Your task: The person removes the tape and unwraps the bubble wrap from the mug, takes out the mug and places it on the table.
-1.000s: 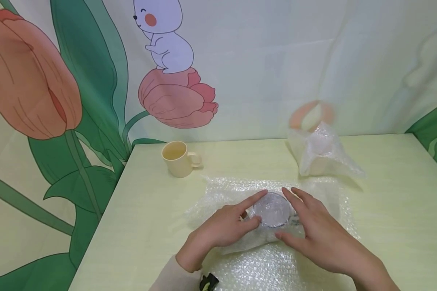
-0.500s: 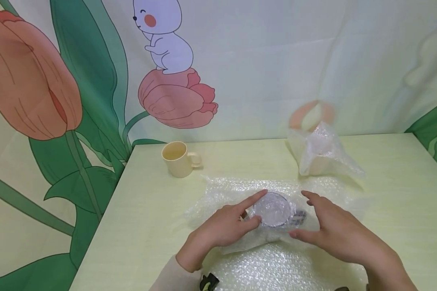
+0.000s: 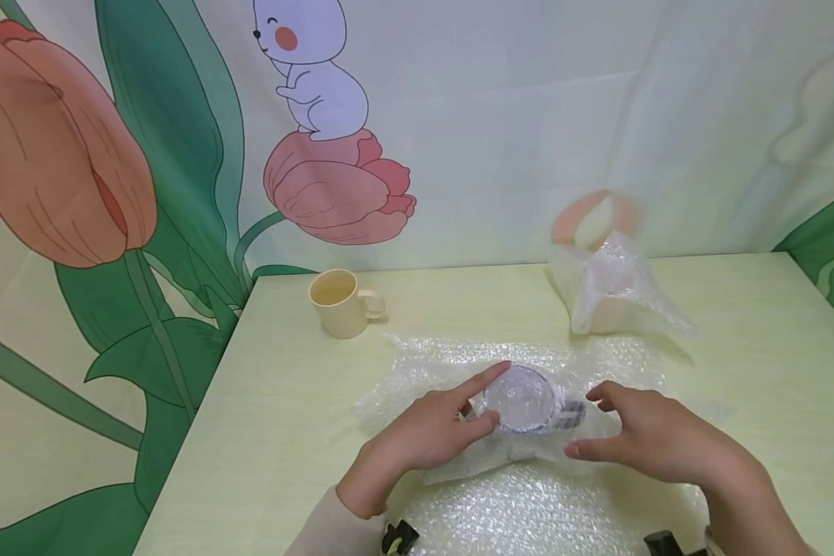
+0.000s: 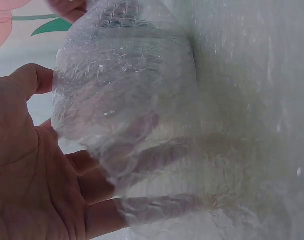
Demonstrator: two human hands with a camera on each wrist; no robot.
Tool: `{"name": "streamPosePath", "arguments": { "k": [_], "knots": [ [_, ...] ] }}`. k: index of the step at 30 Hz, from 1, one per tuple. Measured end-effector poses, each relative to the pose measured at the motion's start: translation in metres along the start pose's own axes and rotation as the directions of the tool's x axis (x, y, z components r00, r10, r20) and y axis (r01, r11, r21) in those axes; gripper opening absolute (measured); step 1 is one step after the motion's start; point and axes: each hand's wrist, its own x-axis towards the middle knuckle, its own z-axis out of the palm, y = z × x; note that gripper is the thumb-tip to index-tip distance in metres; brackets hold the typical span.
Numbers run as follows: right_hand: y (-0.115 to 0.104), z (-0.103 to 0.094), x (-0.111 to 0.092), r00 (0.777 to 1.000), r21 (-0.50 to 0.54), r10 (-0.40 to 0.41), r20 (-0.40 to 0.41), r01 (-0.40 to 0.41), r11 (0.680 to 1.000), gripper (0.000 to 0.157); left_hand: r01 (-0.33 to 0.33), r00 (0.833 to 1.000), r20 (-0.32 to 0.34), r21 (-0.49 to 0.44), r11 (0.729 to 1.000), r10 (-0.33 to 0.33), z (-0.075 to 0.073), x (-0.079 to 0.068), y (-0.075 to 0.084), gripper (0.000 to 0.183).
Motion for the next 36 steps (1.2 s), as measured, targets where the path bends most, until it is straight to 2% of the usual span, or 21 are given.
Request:
{"name": "streamPosePath", "arguments": {
  "k": [14, 19, 31, 36],
  "knots": [
    [0.023, 0.001, 0.013, 0.997, 0.022, -0.003, 0.076, 0.001, 1.000, 0.091, 0.000, 1.000, 0.006, -0.006, 1.000, 0.000, 0.000, 0.000, -0.001, 0.059],
    [0.031, 0.002, 0.018, 0.994, 0.052, -0.017, 0.105, 0.011, 0.999, 0.089, 0.004, 1.000, 0.007, -0.003, 1.000, -0.004, -0.001, 0.000, -0.001, 0.059],
    [0.050, -0.004, 0.024, 0.986, 0.124, 0.037, 0.164, -0.057, 0.991, 0.064, -0.010, 0.999, 0.035, -0.008, 1.000, 0.010, -0.002, 0.000, -0.002, 0.059],
    [0.053, -0.007, 0.028, 0.984, 0.178, 0.041, 0.175, -0.073, 0.981, 0.064, -0.018, 0.999, 0.035, -0.005, 1.000, 0.018, -0.002, 0.001, -0.003, 0.059]
  ]
}}
